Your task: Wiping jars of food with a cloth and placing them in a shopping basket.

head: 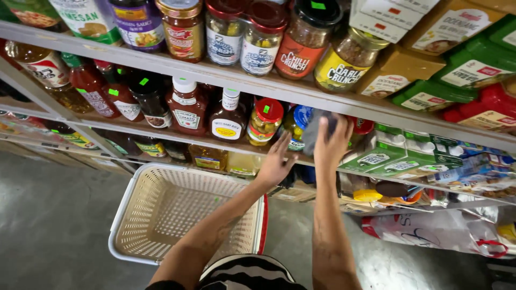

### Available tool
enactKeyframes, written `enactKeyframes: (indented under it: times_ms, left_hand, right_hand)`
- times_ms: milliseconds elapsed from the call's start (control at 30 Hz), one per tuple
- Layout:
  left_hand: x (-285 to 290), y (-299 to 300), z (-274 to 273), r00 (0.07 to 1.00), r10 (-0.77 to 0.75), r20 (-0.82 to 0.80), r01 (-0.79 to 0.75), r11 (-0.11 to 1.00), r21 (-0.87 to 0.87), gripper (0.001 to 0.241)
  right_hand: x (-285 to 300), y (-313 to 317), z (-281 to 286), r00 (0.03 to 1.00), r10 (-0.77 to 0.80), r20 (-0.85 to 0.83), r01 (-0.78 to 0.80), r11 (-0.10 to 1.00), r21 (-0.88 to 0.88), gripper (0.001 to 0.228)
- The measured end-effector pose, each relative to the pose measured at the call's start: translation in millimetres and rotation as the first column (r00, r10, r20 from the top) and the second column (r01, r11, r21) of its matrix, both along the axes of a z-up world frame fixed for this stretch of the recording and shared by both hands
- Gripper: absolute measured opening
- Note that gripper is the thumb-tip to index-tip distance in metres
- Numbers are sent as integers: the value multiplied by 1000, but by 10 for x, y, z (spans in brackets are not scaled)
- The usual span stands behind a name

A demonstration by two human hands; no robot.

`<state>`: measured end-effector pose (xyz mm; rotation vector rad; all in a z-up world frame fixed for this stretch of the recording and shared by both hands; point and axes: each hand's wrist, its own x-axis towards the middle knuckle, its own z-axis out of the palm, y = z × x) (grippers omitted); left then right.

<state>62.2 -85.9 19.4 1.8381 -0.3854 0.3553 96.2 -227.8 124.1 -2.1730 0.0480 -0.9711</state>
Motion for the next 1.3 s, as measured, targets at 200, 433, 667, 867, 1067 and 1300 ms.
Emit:
enactKeyframes:
  times_ms: [200,433,667,867,1067,1300]
  left_hand:
    - [257,-366,-107,988,-31,-153,47,993,107,89]
    - [330,-418,-407,999,14,46,-21,988,156,93]
    - [314,-332,-374,996,32,83,-63,912,406,83]
    - [304,-342,-320,1000,15,-18,-6,916,400,91]
    - [240,-379,-422,999,28,33,-36,957,289,89]
    - [563,-583,-1102,648,-579,-496,-353,349,-868,63]
  right_hand:
    - [876,-5,-419,985,-18,-173,-112,694,-711,59]
    - [874,236,-410,765,-174,-620,-171,873,-456,61]
    - [936,-74,-685,947,61,-316,-231,813,-535,41]
    - [624,82,-565,996,-85,-25,50,769,-637,34]
    - [763,121,-11,804,-123,-582,-249,819,-517,65]
    - [1244,-253,-404,651,47,-757,-508,769,-389,110]
